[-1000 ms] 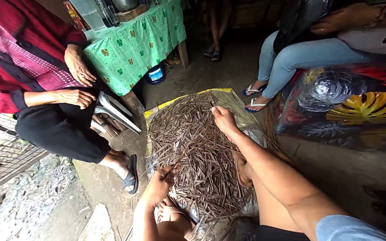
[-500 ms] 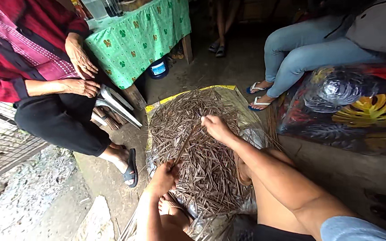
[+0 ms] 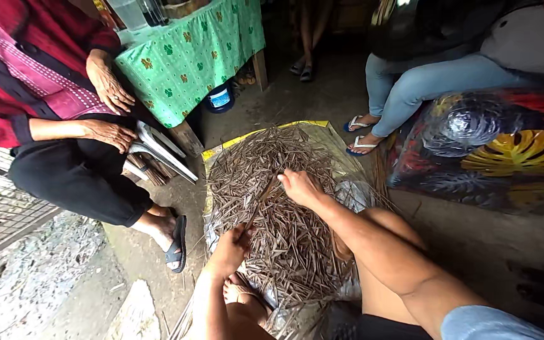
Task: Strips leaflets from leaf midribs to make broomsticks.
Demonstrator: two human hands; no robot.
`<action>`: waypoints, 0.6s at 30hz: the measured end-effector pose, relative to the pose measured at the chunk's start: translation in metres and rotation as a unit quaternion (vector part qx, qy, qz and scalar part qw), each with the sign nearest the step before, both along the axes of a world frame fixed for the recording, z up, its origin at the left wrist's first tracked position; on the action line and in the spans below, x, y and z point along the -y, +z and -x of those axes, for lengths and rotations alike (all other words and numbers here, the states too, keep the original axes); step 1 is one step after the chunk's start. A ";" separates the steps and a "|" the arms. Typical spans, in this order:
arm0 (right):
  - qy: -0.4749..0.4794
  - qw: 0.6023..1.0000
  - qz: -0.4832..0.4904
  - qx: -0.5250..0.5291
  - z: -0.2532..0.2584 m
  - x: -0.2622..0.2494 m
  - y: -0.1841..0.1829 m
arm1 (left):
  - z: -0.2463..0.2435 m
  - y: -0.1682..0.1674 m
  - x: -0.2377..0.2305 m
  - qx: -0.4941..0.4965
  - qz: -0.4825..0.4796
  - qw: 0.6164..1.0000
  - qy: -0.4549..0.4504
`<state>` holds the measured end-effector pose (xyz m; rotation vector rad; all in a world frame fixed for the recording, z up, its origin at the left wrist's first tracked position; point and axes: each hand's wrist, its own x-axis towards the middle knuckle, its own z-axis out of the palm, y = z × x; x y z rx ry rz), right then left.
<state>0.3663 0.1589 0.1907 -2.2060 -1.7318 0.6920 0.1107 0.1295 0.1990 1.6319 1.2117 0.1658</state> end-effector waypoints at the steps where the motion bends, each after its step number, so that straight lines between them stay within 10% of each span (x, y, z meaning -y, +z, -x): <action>1: -0.031 0.999 -0.013 -0.001 -0.005 -0.004 -0.001 | 0.002 0.000 0.000 0.001 -0.001 1.000 -0.001; 8: 0.088 0.979 -0.016 -0.182 0.032 0.023 0.009 | 0.002 -0.004 -0.005 -0.041 -0.041 0.998 -0.021; 12: 0.182 0.974 0.034 -0.129 0.053 0.037 0.002 | -0.002 -0.001 -0.006 -0.102 -0.098 0.989 -0.041; 18: 0.081 0.995 0.052 -0.027 0.024 0.015 0.007 | -0.008 0.008 -0.001 -0.181 -0.162 0.970 -0.017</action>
